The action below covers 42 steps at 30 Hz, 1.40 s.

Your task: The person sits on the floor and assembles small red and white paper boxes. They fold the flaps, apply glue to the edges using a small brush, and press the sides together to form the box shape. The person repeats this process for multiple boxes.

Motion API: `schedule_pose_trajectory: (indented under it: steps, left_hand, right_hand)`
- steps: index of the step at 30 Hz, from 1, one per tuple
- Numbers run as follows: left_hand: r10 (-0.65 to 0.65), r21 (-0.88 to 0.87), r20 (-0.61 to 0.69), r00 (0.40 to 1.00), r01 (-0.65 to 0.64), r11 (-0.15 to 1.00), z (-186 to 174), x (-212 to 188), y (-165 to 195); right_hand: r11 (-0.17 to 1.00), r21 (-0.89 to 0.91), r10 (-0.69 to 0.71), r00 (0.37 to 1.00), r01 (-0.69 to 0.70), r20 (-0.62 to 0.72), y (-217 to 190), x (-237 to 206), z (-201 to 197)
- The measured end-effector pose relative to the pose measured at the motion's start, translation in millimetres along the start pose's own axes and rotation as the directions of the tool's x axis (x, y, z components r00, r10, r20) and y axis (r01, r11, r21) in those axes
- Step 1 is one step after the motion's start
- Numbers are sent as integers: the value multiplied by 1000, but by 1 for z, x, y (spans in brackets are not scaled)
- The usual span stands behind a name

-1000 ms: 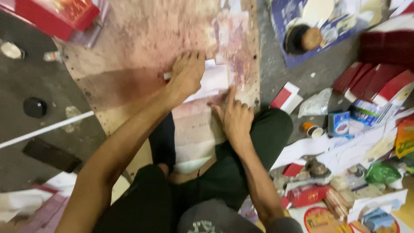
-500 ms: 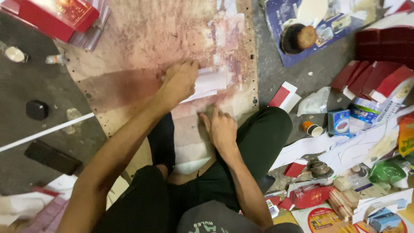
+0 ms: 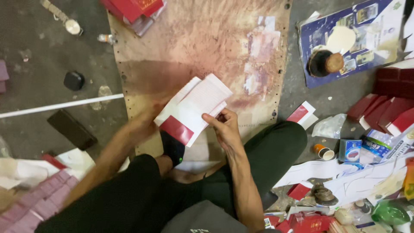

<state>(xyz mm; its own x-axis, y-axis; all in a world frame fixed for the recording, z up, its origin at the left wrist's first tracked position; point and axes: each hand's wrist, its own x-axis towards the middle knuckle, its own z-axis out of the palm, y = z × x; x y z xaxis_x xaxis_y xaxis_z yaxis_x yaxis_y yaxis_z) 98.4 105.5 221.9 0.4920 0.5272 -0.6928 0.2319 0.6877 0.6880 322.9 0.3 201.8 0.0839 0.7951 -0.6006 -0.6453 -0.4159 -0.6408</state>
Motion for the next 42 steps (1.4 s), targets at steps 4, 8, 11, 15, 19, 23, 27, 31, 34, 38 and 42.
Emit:
schedule_pose_trajectory:
  steps: [4, 8, 11, 15, 19, 23, 27, 31, 34, 38, 42]
  left_hand:
    - [9, -297, 3, 1000, -8, 955, 7, -6, -40]
    - [2, -166, -114, 993, -21, 986, 4, -13, -48]
    - [394, 135, -83, 916, -381, 915, 3, -14, -60]
    - [490, -15, 80, 868, -490, 871, 2, -10, -70]
    - [475, 299, -211, 855, -406, 864, -1, -2, -75]
    - [504, 180, -170, 847, -477, 860, -3, 7, -75]
    - [1, -614, -94, 996, -58, 787, -3, 14, -72]
    - [633, 637, -169, 756, -407, 655, -2, 19, -69]
    - [565, 495, -312, 764, -376, 783, 1, 22, -67]
    - [570, 602, -214, 793, -352, 716, 5, 23, -64]
    - [383, 173, -525, 760, -346, 922, 8, 24, -62]
  right_hand:
    - [945, -293, -224, 943, 147, -248, 22, 1, 21]
    - [928, -359, -212, 937, 103, -278, 39, 6, 35]
    - [883, -462, -225, 940, 85, -256, 46, 16, 34]
    - [958, -252, 37, 931, -137, -364, 59, 24, 35]
    - [947, -312, -143, 966, 72, -213, 71, 20, 37]
    - [802, -594, -172, 978, 69, -119, 63, 9, 9]
    - [815, -579, -123, 965, -36, -232, 52, 14, -30]
    - [605, -777, -413, 903, 172, -122, 58, 31, -22]
    - [177, -944, -442, 879, 278, 176, 62, 26, 1]
    - [334, -915, -473, 880, 227, 46, 57, 18, 11]
    - [250, -946, -405, 910, 207, 92, 54, 24, 10]
